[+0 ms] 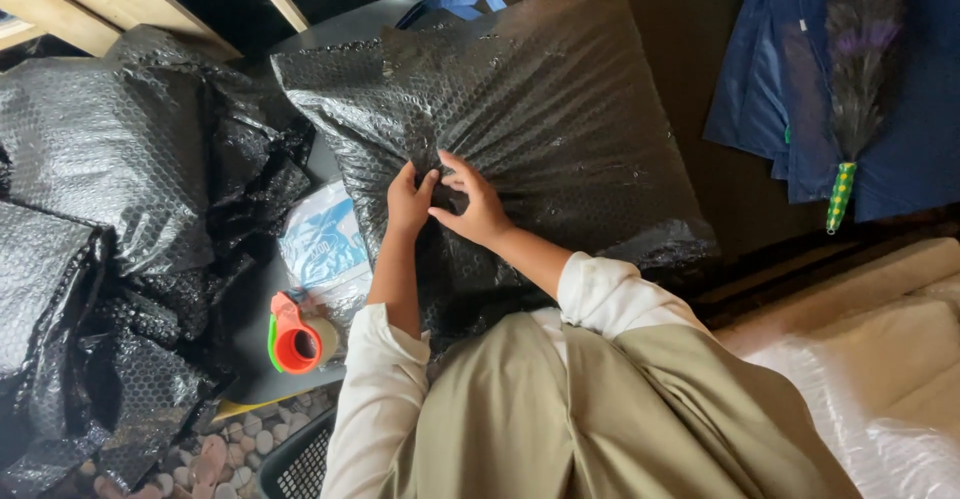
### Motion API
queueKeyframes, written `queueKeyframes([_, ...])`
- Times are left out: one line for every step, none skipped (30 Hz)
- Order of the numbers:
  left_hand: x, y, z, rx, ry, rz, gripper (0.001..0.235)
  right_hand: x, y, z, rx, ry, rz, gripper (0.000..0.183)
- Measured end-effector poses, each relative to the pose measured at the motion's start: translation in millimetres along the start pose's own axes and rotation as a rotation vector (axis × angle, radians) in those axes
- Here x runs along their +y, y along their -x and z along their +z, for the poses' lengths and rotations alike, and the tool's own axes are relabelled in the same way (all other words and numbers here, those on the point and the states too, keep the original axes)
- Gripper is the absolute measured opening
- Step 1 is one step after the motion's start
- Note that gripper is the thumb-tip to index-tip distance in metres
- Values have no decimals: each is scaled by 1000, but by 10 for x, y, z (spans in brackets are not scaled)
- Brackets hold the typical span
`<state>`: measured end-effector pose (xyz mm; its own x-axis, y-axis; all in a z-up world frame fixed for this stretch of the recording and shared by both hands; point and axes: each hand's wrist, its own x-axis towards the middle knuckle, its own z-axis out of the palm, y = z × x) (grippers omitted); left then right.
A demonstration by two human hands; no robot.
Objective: The person wraps a blue tote bag in black bubble wrap on a table. They fold the bubble wrap around the bag, then use a tape dispenser to apply clear tape to seal the package. The wrapped package remains on the table at the end.
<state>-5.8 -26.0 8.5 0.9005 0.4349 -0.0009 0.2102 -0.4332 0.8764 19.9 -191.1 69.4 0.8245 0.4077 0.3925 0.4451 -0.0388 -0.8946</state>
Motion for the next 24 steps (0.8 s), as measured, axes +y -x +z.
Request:
queueKeyframes([-73, -8, 26, 3, 2, 1, 19, -55, -41, -28, -3, 1, -3, 88])
queueKeyframes([-144, -20, 56, 47, -54, 69, 26, -108, -86, -59, 48, -27, 29, 72])
queueKeyframes([-217, -35, 87, 91, -110, 138, 38, -158, -133, -90, 98, -54, 61, 56])
queueKeyframes([-205, -24, 96, 91, -106, 137, 38, -198, -203, -106, 97, -51, 61, 56])
queueKeyframes([-193, -13, 108, 147, -115, 192, 30, -237, -273, -123, 87, -362, 230, 40])
queueKeyframes([-177, 7, 124, 202, -124, 246, 28, -278, -335, -147, 77, -672, 400, 28])
queueKeyframes([-102, 40, 125, 199, -121, 245, 28, -226, -403, -169, 78, -669, 402, 28])
queueKeyframes([-24, 55, 117, 261, -87, 207, 33, -173, -487, -187, 5, -868, 521, 22])
queueKeyframes([55, 73, 107, 323, -53, 170, 38, -123, -570, -206, -73, -1067, 638, 18])
queueKeyframes([76, 94, 113, 324, -51, 170, 38, 101, -590, -157, -73, -1065, 637, 18])
queueKeyframes([97, 115, 118, 327, 9, 132, 48, 325, -611, -108, -107, -1125, 698, 16])
queueKeyframes([120, 130, 118, 331, 69, 94, 60, 547, -642, -56, -144, -1185, 759, 14])
queueKeyframes([-4, 99, 180, 333, 71, 95, 60, 517, -671, -49, -146, -1182, 757, 14])
queueKeyframes([-130, 79, 248, 337, 19, 149, 59, 491, -687, -44, -197, -1276, 828, 9])
queueKeyframes([-257, 58, 316, 340, -34, 203, 58, 465, -703, -39, -248, -1369, 900, 6])
queueKeyframes([-199, 73, 289, 341, -32, 203, 58, 468, -690, -28, -248, -1367, 900, 6])
queueKeyframes([-140, 90, 261, 364, -75, 322, 48, 470, -676, -16, -281, -1358, 911, 8])
queueKeyframes([-74, 88, 233, 389, -118, 444, 38, 473, -679, -9, -315, -1348, 919, 11])
queueKeyframes([-23, 68, 220, 391, -116, 446, 38, 460, -686, -32, -316, -1346, 917, 11])
queueKeyframes([20, 67, 211, 403, -164, 523, 25, 449, -677, -53, -360, -1411, 915, 9])
queueKeyframes([62, 65, 204, 414, -211, 601, 15, 439, -668, -74, -403, -1477, 913, 8])
queueKeyframes([-48, 33, 249, 417, -210, 599, 15, 433, -680, -91, -406, -1474, 915, 8])
queueKeyframes([-157, 2, 297, 424, -210, 628, 13, 426, -691, -112, -404, -1510, 897, 11])
queueKeyframes([-271, -21, 339, 430, -211, 657, 12, 419, -694, -125, -401, -1547, 880, 14])
